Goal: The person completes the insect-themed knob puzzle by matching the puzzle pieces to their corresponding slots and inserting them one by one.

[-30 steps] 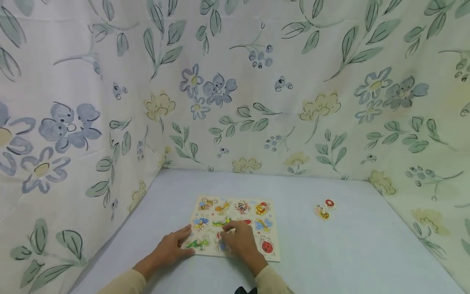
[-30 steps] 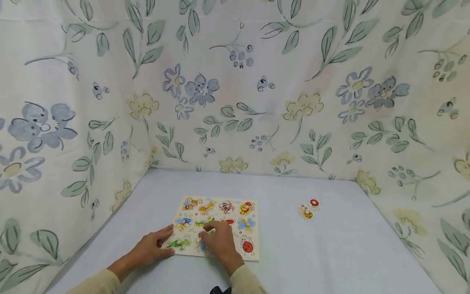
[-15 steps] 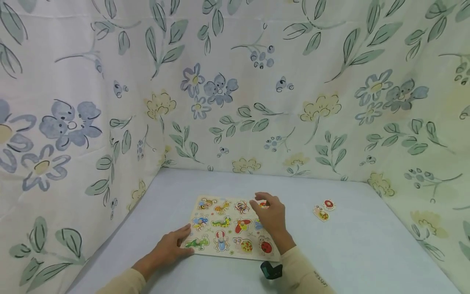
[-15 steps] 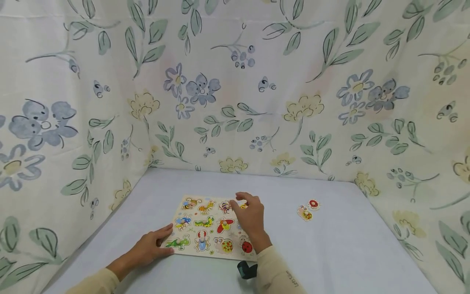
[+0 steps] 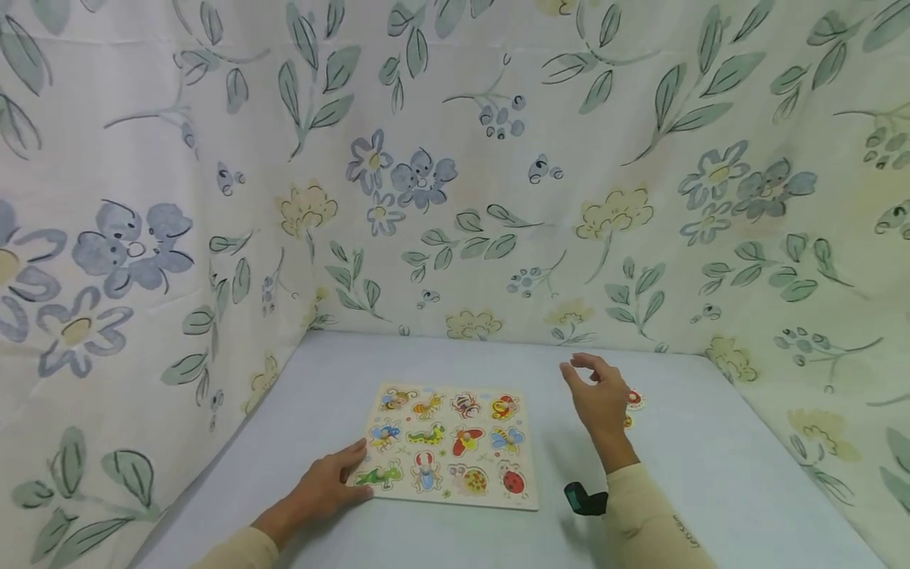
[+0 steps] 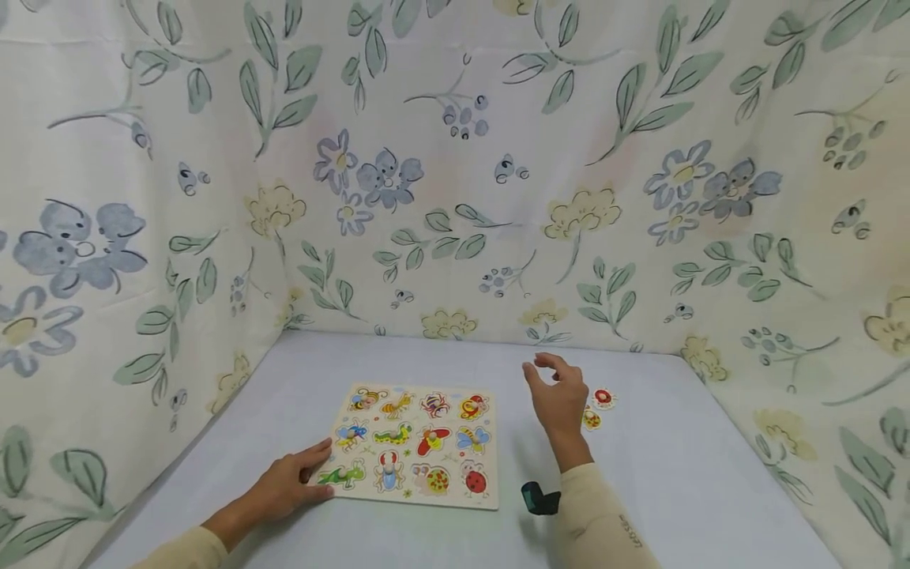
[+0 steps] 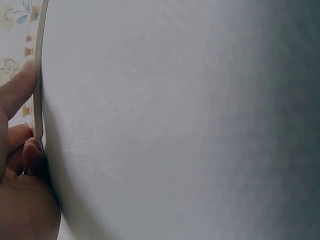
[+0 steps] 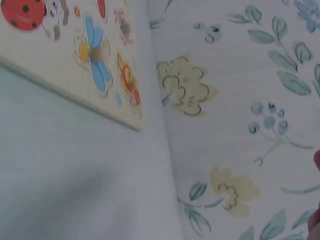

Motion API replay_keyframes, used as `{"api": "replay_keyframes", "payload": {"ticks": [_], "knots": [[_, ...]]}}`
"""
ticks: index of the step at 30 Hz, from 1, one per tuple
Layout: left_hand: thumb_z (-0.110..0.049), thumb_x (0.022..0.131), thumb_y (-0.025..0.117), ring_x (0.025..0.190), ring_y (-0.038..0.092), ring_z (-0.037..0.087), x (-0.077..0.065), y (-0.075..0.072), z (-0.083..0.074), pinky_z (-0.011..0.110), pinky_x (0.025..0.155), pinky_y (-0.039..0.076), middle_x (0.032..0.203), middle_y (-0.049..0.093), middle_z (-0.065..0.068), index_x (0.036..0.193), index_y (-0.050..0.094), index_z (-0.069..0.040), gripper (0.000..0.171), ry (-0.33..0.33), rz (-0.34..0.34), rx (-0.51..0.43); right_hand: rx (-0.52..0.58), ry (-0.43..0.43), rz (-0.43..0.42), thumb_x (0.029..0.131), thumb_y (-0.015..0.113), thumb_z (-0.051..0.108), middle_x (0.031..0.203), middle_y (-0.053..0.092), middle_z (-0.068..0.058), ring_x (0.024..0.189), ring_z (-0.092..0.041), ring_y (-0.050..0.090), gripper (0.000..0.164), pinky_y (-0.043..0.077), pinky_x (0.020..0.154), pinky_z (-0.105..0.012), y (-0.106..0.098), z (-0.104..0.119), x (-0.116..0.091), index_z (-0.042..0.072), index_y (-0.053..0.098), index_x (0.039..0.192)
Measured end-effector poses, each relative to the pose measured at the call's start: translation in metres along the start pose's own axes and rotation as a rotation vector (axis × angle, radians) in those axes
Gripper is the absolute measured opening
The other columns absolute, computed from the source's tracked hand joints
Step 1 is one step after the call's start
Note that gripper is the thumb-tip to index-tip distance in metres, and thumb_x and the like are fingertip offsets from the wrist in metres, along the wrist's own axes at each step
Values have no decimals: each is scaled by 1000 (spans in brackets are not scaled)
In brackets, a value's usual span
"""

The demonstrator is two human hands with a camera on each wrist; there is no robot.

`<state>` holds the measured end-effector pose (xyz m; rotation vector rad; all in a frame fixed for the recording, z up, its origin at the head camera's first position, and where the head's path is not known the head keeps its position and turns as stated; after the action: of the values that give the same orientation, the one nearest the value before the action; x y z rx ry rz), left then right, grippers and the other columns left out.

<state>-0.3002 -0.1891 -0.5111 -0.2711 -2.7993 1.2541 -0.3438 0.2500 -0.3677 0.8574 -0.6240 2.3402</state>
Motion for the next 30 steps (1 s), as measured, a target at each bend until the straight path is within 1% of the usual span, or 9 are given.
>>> {"api": "replay_keyframes", "payload": {"ticks": [5,7,11,15,19,22,23,26,30], "knots": [[-34,72,83,137,30,37,-2,-1,0,55,109,25,151,35,9,138,49,0,81,-6,1,-15,-54,48,-40,84,76,15,93,72,-12,81,-19,48,20,35,71,-35,-26,-29,17,2,72,99],[-34,73,83,137,29,37,-2,-1,-1,55,109,25,151,35,9,138,49,0,81,-1,1,-18,-77,73,-50,85,75,16,95,71,-13,83,-22,50,22,36,73,-36,-35,-43,22,1,71,101],[-35,73,82,137,29,37,-1,0,-1,55,109,25,151,35,9,138,49,0,81,-1,3,-17,-148,185,-25,90,70,22,102,69,-15,93,-31,53,26,37,78,-41,-45,-77,25,1,69,106],[-35,73,82,137,30,37,-1,0,-1,55,109,26,151,36,9,138,49,-1,81,1,3,-9,-187,324,26,93,64,27,110,67,-18,100,-35,55,32,42,80,-47,-49,-110,19,1,67,112],[-35,73,83,137,30,37,-1,0,-1,55,109,27,150,36,9,138,49,-1,81,3,-2,0,-200,428,85,94,62,31,115,65,-19,110,-37,54,37,44,87,-52,-47,-136,10,2,64,117],[-35,73,83,137,31,36,-1,0,0,54,108,28,150,37,8,138,50,-1,80,-3,-7,6,-201,473,117,94,62,31,117,63,-19,117,-38,48,38,42,91,-53,-45,-150,3,2,63,118],[-36,73,83,137,31,36,-1,0,0,54,108,28,150,37,8,138,50,-1,81,-3,-7,8,-204,480,123,94,62,32,117,63,-19,117,-38,49,38,42,90,-53,-45,-154,1,2,63,118],[-36,72,83,136,31,37,-1,0,0,55,107,29,150,37,8,138,50,-1,81,-1,-9,4,-206,489,140,93,63,30,116,64,-20,114,-38,50,38,44,85,-49,-43,-162,-5,1,63,117],[-36,72,83,137,31,37,0,1,0,55,108,27,150,37,9,138,49,-1,82,7,-7,-6,-229,519,171,93,64,30,115,64,-20,112,-40,46,36,40,75,-40,-41,-169,-13,1,64,114]]}}
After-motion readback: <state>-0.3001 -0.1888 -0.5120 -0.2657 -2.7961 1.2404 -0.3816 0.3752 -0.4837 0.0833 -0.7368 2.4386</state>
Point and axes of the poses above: each hand's wrist, its own x-axis towards the middle knuckle, its own y-axis out of the palm, z = x × y, the point moved 10 cm from there along x, towards the middle knuckle
